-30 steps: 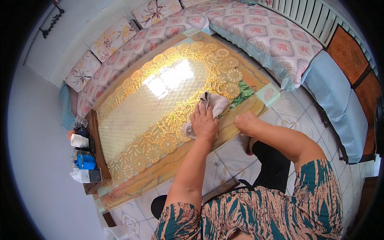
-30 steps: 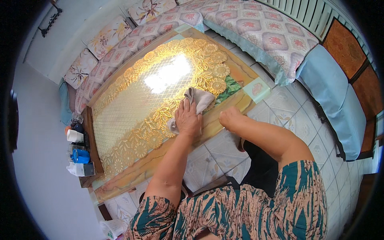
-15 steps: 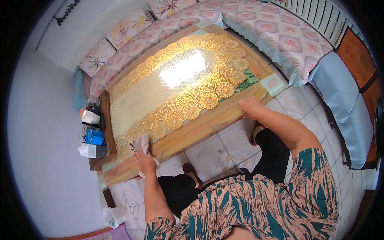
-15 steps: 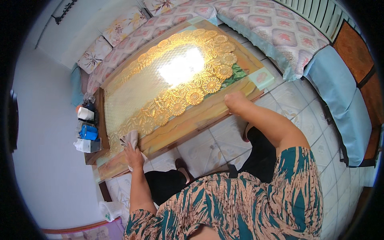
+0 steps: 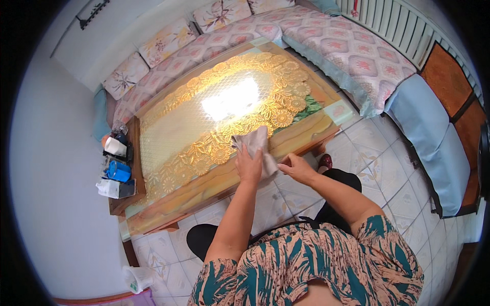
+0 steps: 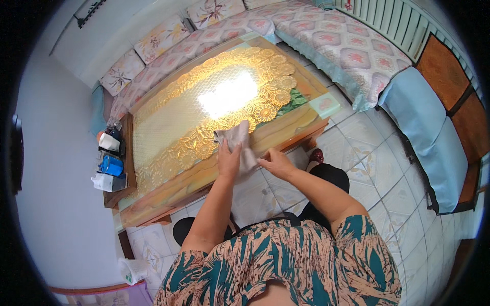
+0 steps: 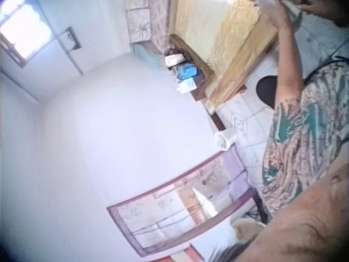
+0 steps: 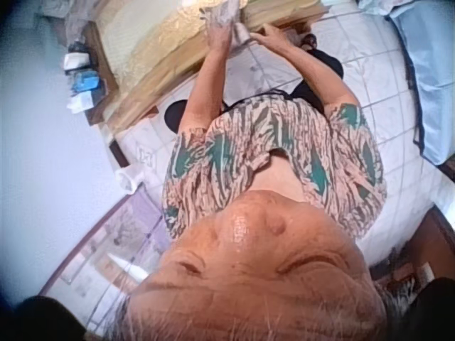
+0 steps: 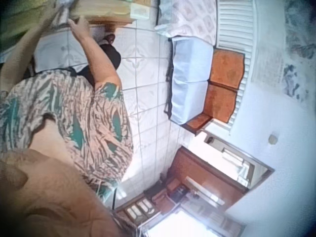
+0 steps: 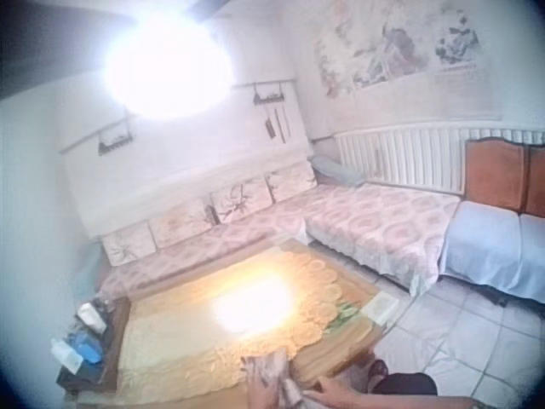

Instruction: The person wipes the surface and edges of a glass-topped table using a cloth, then picks up the cloth and folds it.

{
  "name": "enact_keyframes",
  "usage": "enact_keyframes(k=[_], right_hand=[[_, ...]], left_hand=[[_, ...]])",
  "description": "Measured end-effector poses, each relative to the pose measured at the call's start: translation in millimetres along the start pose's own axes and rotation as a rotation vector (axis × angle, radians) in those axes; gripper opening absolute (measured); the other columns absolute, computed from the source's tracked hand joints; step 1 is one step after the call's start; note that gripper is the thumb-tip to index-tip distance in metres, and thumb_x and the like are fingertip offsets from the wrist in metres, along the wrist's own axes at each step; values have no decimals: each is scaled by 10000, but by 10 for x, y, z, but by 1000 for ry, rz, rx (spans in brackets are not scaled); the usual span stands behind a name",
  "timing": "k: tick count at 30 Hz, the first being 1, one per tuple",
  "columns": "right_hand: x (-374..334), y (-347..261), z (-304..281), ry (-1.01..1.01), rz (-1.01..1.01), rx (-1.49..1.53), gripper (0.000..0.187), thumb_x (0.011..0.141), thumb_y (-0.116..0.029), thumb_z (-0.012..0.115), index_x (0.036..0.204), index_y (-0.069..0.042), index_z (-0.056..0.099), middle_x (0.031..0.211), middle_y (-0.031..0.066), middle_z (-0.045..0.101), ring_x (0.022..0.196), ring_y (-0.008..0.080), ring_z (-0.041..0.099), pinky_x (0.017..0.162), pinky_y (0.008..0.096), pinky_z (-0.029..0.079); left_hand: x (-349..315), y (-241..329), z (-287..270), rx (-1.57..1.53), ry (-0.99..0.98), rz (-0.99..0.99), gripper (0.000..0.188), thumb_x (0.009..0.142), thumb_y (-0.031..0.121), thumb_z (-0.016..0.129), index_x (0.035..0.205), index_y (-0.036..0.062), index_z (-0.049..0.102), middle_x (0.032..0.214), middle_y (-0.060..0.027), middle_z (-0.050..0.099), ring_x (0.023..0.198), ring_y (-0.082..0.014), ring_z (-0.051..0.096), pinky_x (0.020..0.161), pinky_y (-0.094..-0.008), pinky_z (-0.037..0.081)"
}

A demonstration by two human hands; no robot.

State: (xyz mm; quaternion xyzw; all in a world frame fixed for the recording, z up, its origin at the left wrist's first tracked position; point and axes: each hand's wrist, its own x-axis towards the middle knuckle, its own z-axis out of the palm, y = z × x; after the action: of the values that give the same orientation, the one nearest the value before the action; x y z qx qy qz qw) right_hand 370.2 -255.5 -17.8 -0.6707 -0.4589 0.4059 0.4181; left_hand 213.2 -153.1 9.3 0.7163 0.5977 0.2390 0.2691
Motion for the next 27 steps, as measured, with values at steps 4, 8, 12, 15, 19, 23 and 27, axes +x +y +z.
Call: enact_keyframes(k=[4,8,12,15,19,23,27], right_hand=[[-51,-204,4,-34,313,517,459,854,-508,593,901,-52,571,841,55,651,758,174,622,613,313,506],[29,-183,-40,63,300,284,559,828,-535,600,1024,-13,559,954,140,644,862,193,635,649,337,515],[113,-237,81,382,-6,-392,511,809,-416,638,1122,-23,547,916,196,651,866,321,641,737,419,505],[57,-546,49,181,13,-531,537,777,-361,644,1207,-59,528,940,219,643,890,376,620,772,447,486],[181,-423,167,142,-246,-609,599,744,-327,663,1294,-152,503,1035,221,592,948,375,573,794,414,470],[40,-889,651,141,-373,-831,573,723,-365,690,1251,-202,538,1118,169,517,1040,341,492,817,445,417],[121,-813,728,150,-362,-877,541,704,-382,714,1197,-218,564,1128,128,465,1090,322,422,834,459,361]], left_hand=[[146,-381,115,-418,-98,33,671,843,352,584,1352,-43,401,1394,-256,388,1319,-376,342,1089,-366,273],[47,-698,52,-424,-116,82,580,831,228,595,1345,5,441,1390,-256,393,1312,-365,361,1080,-369,293],[-49,-676,-93,-489,-194,65,532,834,128,577,1351,64,466,1351,-161,455,1225,-257,447,1010,-315,355],[-86,-600,-318,-741,-333,-113,509,855,116,569,1355,84,473,1251,-72,510,1028,-147,515,860,-254,428],[-108,-474,-428,-827,-375,-178,455,927,200,524,1368,107,462,1286,-32,503,960,-84,513,784,-223,436],[-53,-620,-405,-786,-346,-200,427,966,250,490,1352,67,470,1109,-11,536,828,-71,526,675,-224,455],[-62,-428,-376,-821,-340,-138,443,970,235,480,1373,56,434,1088,-33,559,852,-105,540,747,-242,456]])
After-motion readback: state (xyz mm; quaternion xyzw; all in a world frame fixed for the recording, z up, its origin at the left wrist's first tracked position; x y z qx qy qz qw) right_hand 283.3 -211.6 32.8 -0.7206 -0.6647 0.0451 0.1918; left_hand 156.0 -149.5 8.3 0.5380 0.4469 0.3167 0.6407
